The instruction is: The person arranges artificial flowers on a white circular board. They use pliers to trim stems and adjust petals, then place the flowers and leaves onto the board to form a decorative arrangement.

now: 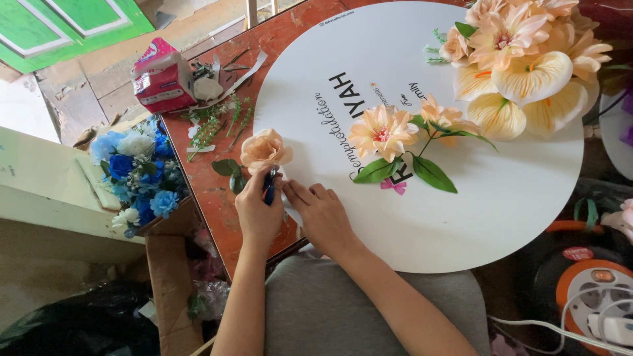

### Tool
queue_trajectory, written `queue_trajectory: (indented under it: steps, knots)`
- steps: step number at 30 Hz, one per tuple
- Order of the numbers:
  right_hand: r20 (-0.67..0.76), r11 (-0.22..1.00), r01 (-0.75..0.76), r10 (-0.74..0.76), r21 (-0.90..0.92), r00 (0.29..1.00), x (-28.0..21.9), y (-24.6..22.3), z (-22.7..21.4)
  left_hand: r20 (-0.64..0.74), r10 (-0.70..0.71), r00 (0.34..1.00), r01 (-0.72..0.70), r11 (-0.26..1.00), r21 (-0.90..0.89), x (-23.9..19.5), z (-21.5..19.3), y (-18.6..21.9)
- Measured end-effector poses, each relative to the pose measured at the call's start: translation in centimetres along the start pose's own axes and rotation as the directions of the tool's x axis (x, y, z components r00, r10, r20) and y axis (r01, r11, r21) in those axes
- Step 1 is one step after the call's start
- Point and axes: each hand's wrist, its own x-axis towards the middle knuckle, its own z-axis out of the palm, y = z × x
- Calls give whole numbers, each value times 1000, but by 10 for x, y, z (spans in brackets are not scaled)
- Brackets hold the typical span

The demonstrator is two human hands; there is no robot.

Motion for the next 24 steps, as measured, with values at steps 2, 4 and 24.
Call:
queue_trajectory:
  steps: [2,4,24]
  knots:
    - [2,1000,-5,5,-7,1000,0,0,1,3,-3,1000,3,1000,30,0,0,0]
    - [5,1000,-9,9,-14,1000,0,1,1,6,-6,1000,6,998,61,-1,1,-3]
    - [-19,997,28,-29,-68,999,-1,1,3,-36,-27,999,27,1000,13,-10,2,-23]
